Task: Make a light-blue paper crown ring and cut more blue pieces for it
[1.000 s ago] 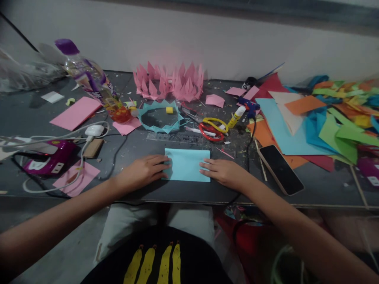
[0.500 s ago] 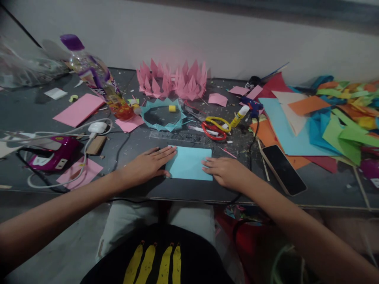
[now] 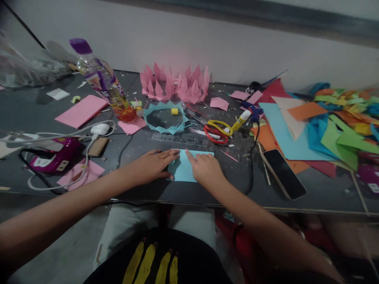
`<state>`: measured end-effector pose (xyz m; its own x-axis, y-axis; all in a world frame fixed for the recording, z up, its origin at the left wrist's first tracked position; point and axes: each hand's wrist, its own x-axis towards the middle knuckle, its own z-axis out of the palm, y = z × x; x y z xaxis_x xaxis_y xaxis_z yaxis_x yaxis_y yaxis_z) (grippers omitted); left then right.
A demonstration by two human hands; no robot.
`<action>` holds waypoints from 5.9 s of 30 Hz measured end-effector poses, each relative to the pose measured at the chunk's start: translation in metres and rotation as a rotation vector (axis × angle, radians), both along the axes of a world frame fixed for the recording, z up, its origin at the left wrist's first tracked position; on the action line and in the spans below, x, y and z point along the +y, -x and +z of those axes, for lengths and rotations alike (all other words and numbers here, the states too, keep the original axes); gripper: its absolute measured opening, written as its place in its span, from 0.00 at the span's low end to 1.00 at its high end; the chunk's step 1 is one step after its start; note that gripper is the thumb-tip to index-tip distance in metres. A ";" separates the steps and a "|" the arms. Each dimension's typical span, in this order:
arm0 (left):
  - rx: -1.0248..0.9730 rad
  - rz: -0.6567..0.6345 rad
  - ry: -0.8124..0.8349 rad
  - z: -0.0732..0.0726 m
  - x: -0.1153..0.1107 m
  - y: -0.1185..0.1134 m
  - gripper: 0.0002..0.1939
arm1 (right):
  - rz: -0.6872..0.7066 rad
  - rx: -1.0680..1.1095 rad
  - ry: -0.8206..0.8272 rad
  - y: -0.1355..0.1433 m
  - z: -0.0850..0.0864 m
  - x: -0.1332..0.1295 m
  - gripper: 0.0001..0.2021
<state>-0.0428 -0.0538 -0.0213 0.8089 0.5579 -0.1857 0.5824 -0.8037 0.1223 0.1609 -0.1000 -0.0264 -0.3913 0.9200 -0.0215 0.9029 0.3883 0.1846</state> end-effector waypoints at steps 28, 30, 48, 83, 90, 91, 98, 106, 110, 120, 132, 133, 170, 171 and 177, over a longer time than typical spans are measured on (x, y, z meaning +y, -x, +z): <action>-0.053 0.081 0.144 0.002 0.007 0.004 0.33 | -0.461 -0.067 0.172 -0.046 0.015 -0.005 0.24; -0.067 0.106 0.128 0.001 0.007 0.005 0.36 | -0.494 -0.013 0.148 -0.031 0.022 -0.001 0.20; -0.790 0.207 0.579 -0.010 0.052 0.011 0.11 | 0.004 0.919 0.204 0.014 -0.021 0.051 0.03; -0.982 0.279 0.756 0.003 0.031 0.007 0.08 | -0.045 1.121 0.086 0.016 -0.006 0.039 0.08; -0.970 0.336 0.673 0.002 0.030 0.004 0.09 | 0.007 1.128 0.063 0.015 -0.009 0.040 0.06; -0.967 0.332 0.667 0.002 0.030 0.004 0.09 | 0.006 1.127 0.065 0.016 -0.009 0.040 0.06; -0.960 0.352 0.584 -0.002 0.029 0.003 0.10 | -0.033 1.099 0.037 0.018 -0.009 0.039 0.06; -0.959 0.307 0.407 -0.006 0.030 0.000 0.09 | -0.078 1.116 0.008 0.019 -0.012 0.042 0.07; -0.977 0.292 0.363 -0.006 0.028 -0.001 0.08 | -0.086 1.130 0.033 0.020 -0.012 0.043 0.07; -0.995 0.372 0.287 -0.004 0.024 -0.002 0.09 | -0.083 1.082 0.001 0.015 -0.005 0.044 0.08; -0.774 0.443 0.001 -0.018 0.028 -0.008 0.14 | -0.153 1.017 -0.046 0.011 -0.009 0.048 0.09; -0.781 0.463 -0.010 -0.017 0.031 -0.004 0.14 | -0.179 1.008 -0.050 0.006 -0.009 0.051 0.09; -0.969 0.385 0.581 -0.002 0.036 0.005 0.13 | -0.419 1.578 0.263 0.005 -0.009 0.052 0.15; -0.971 0.403 0.568 -0.002 0.036 0.006 0.13 | -0.421 1.596 0.210 0.004 -0.011 0.053 0.14; -0.973 0.403 0.575 -0.005 0.036 0.007 0.15 | -0.453 1.652 0.066 0.000 -0.018 0.056 0.12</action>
